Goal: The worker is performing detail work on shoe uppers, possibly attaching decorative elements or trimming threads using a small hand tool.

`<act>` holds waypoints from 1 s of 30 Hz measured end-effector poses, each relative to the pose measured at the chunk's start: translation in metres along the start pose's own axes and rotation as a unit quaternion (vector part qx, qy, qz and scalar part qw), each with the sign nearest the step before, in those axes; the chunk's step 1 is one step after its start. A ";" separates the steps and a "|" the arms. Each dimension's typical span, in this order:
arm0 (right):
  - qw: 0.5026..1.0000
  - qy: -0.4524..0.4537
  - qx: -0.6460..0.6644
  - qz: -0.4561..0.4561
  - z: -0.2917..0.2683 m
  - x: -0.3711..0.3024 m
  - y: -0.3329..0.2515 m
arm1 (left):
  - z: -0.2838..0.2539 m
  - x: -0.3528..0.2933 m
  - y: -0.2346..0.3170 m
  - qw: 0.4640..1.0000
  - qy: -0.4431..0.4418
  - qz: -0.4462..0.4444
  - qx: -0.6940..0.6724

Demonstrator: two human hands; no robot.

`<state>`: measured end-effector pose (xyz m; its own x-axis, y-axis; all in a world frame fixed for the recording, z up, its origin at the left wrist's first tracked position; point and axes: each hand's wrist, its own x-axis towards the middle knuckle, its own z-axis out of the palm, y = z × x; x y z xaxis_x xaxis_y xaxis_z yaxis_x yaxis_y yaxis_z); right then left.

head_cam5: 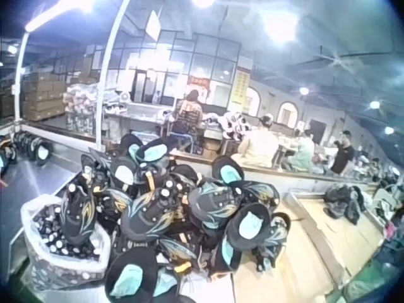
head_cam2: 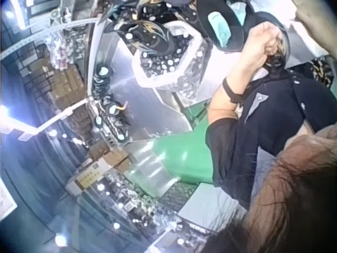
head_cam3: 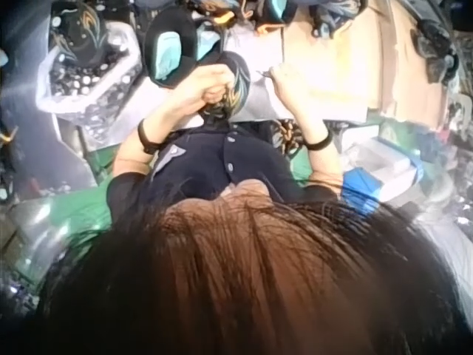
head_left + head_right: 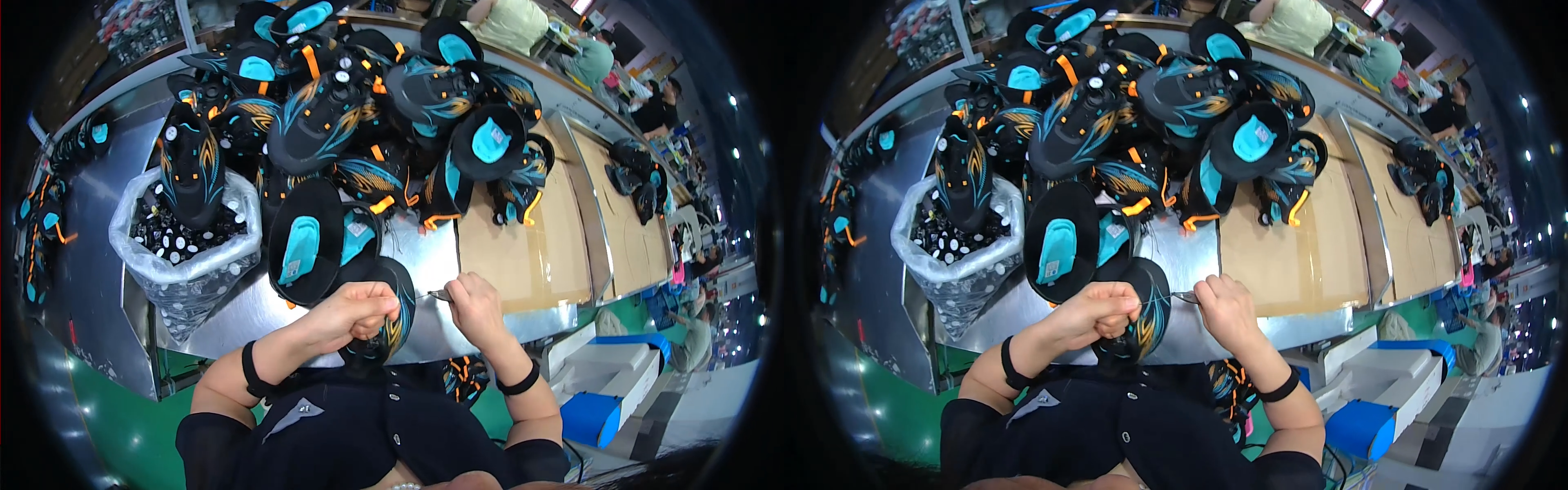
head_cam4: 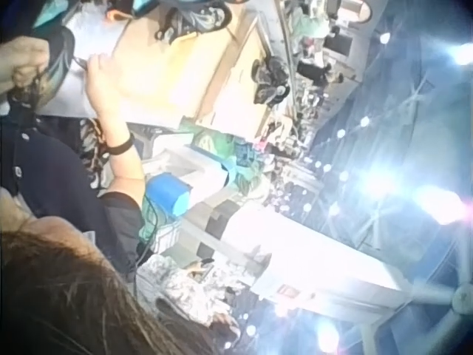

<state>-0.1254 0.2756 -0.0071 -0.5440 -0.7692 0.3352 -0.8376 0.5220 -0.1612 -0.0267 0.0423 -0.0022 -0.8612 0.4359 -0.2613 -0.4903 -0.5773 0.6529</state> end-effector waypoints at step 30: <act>0.982 0.112 0.154 -0.003 -0.013 0.017 -0.027 | 0.013 0.027 0.002 0.943 0.113 0.111 0.292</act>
<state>-0.1113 0.2527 0.0155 -0.5433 -0.6530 0.5277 -0.8351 0.3554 -0.4199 -0.0492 0.0615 0.0010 -0.9731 0.1522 -0.1731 -0.1934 -0.1300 0.9725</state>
